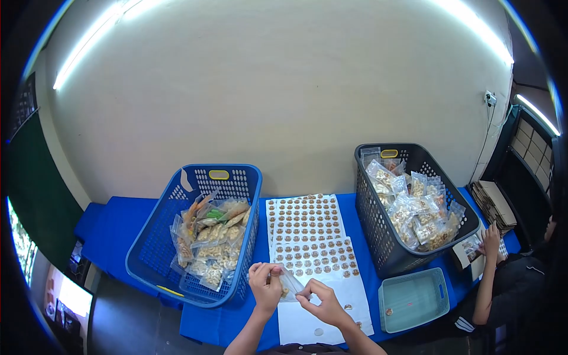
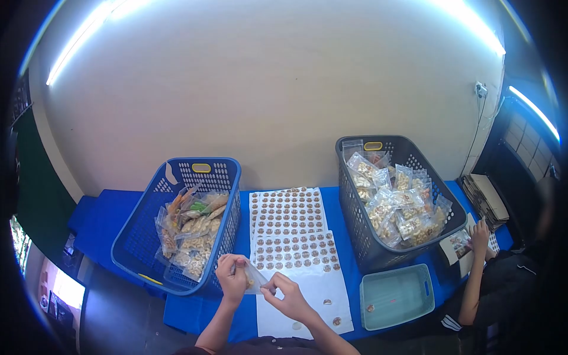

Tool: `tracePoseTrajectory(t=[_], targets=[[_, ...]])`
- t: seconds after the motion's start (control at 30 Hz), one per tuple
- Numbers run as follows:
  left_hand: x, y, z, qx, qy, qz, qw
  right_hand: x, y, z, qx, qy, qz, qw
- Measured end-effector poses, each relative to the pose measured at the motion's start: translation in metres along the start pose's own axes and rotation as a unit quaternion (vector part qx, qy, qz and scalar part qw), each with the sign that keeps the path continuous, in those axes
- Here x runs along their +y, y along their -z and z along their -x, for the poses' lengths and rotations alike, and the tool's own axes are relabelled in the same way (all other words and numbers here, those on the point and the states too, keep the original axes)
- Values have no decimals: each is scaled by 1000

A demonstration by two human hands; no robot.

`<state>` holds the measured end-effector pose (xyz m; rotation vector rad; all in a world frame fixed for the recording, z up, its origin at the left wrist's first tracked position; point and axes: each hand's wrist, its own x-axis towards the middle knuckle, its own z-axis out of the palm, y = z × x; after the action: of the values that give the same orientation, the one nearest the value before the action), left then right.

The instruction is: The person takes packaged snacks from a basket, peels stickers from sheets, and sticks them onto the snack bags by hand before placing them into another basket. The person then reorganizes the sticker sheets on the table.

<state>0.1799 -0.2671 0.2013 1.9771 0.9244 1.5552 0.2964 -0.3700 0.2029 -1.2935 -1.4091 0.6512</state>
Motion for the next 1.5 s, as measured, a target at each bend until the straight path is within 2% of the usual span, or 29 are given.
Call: tracePoseTrajectory(t=[0.13,0.17,0.23,0.3,0.43,0.57,0.67,0.7,0.8,0.83,0.93,0.97,1.07,1.2,1.33,1.43,1.5], targets=[[-5,-7,4,-12,-21,-7,1000,11,10,5,-18,-17,-39,999],[-5,-7,1,0,58,63,996,17,14,8,-47,-42,-85,994],[-6,1,-6,26,213,199,956,36,18,14,-106,-91,-175,974],[-18,9,-11,19,198,251,948,56,12,19,-64,-163,-258,950],[-5,15,-14,-21,225,305,925,83,-8,21,-25,-321,-390,862],[-2,10,-9,-47,252,445,858,80,-35,28,-143,-347,-543,751],[-10,10,-2,-74,305,561,766,90,-47,35,-216,-296,-684,631],[-18,9,-1,-99,319,631,700,83,-46,35,-163,-335,-661,651],[-25,13,0,-129,336,773,523,77,-37,33,-157,-318,-587,728],[-35,9,1,-163,253,811,502,75,-35,32,-133,-314,-584,737],[-11,20,3,-44,393,596,699,68,-27,27,-60,-295,-577,759],[-23,23,7,-110,357,632,679,65,-25,24,-35,-286,-578,764],[-27,19,27,-154,292,586,740,60,-24,20,13,-265,-556,788],[-21,21,36,-210,246,359,875,58,-36,23,5,-258,-516,817],[-13,31,25,-206,311,388,843,60,-39,29,-30,-273,-479,834],[-16,33,28,-211,324,382,839,56,-30,27,-73,-286,-333,896],[-17,34,32,-217,344,382,829,53,-26,27,-61,-289,-319,900]])
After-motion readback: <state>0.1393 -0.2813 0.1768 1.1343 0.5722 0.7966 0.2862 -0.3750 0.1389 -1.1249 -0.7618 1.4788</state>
